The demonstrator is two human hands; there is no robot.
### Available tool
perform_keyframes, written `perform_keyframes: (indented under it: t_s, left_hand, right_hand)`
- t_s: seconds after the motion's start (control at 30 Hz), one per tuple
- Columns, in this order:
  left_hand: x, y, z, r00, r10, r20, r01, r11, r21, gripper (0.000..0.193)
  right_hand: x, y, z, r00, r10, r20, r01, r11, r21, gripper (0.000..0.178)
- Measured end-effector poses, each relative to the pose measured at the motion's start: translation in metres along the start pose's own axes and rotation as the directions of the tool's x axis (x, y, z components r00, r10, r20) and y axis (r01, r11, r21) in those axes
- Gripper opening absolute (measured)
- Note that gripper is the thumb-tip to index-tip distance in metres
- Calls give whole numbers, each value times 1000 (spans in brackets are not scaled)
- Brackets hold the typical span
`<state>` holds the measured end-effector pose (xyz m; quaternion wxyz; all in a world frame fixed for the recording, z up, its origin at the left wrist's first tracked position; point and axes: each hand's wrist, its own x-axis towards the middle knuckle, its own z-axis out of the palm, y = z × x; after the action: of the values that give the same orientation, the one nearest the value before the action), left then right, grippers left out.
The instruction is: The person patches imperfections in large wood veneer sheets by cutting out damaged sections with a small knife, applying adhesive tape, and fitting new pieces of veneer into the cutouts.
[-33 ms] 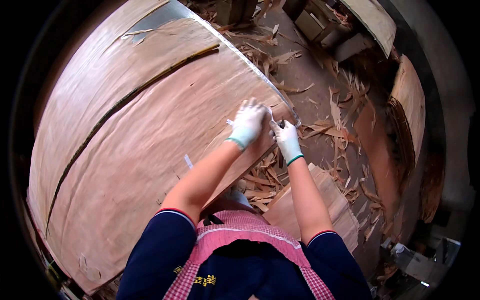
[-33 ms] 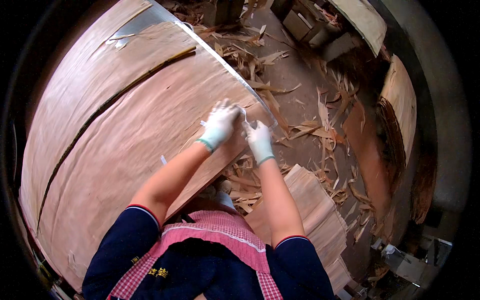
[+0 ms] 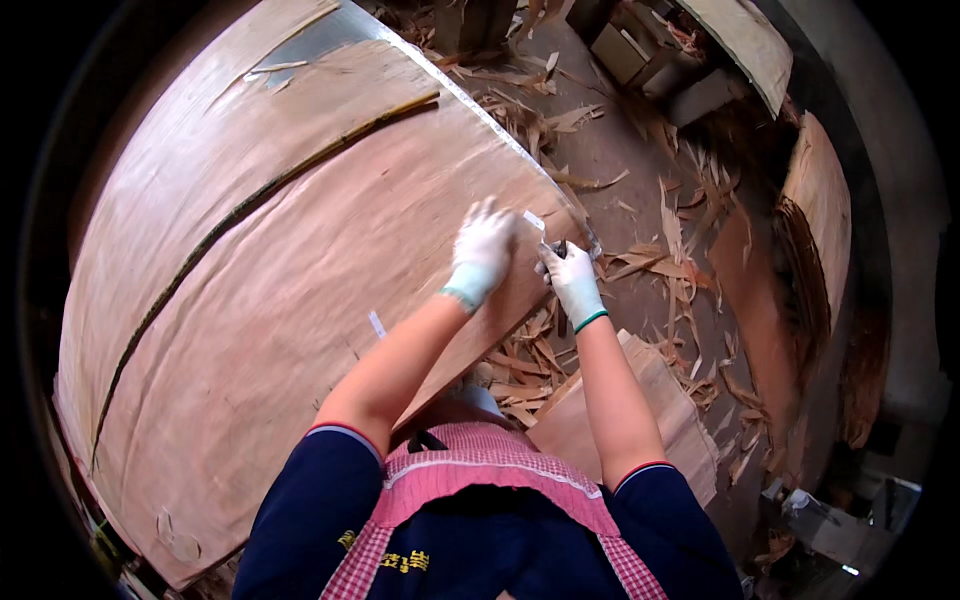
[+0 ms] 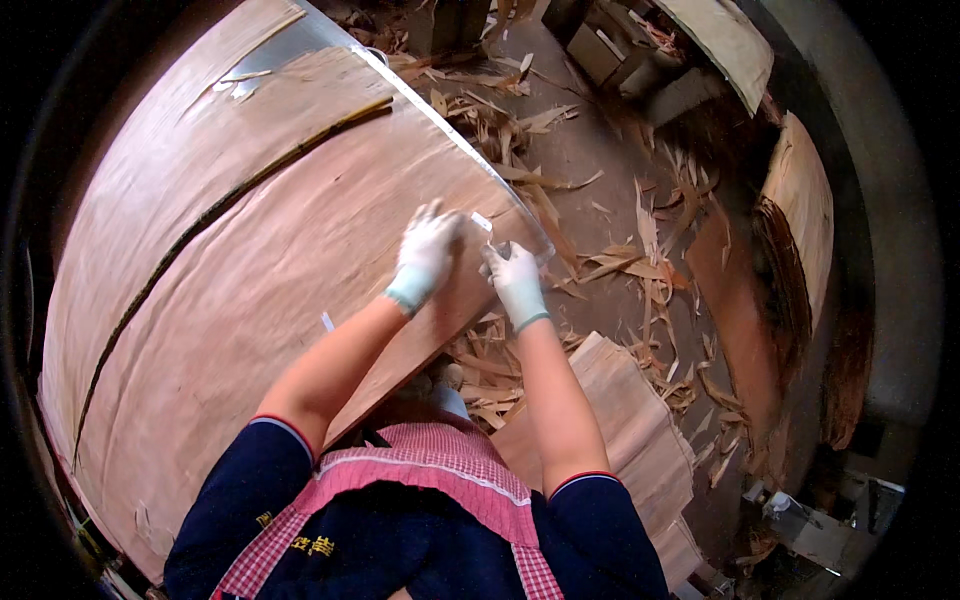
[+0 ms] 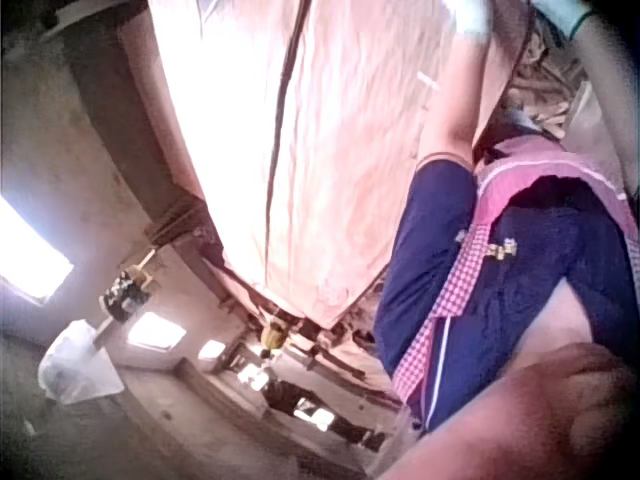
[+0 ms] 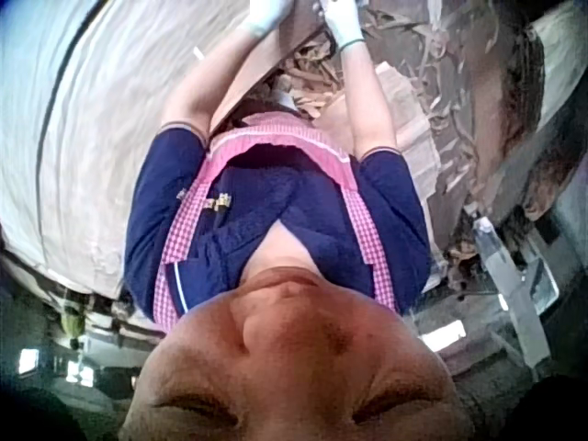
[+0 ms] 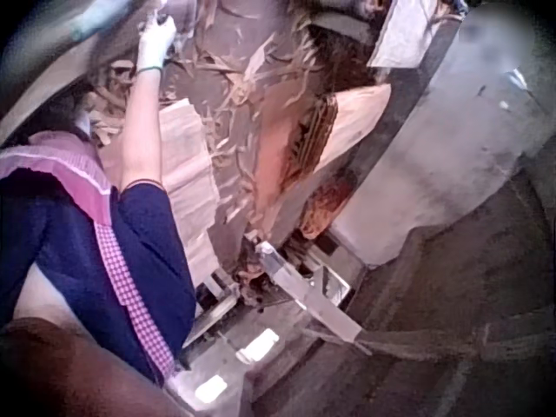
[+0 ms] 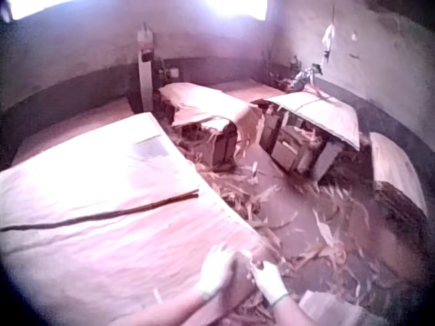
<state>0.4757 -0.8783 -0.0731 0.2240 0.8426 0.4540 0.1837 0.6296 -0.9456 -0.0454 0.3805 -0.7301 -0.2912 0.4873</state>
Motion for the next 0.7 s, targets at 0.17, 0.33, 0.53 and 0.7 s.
perform_keyframes:
  t_s: [0.17, 0.33, 0.53, 0.7]
  left_hand:
    - [-28, -16, 6, 997, 45, -55, -41, 996, 80, 63]
    - [8, 15, 38, 963, 230, 138, -252, 953, 170, 54]
    - [7, 21, 37, 978, 164, 131, -194, 944, 268, 48]
    - [-35, -3, -2, 962, -52, -268, 8, 987, -163, 47]
  right_hand:
    - [25, -3, -25, 988, -139, -61, 130, 983, -128, 18]
    - [32, 7, -30, 999, -43, -7, 42, 991, -128, 13]
    - [-11, 50, -11, 983, 79, -164, -54, 987, 154, 11]
    - [-25, 13, -4, 980, -1, 198, -33, 985, 169, 22]
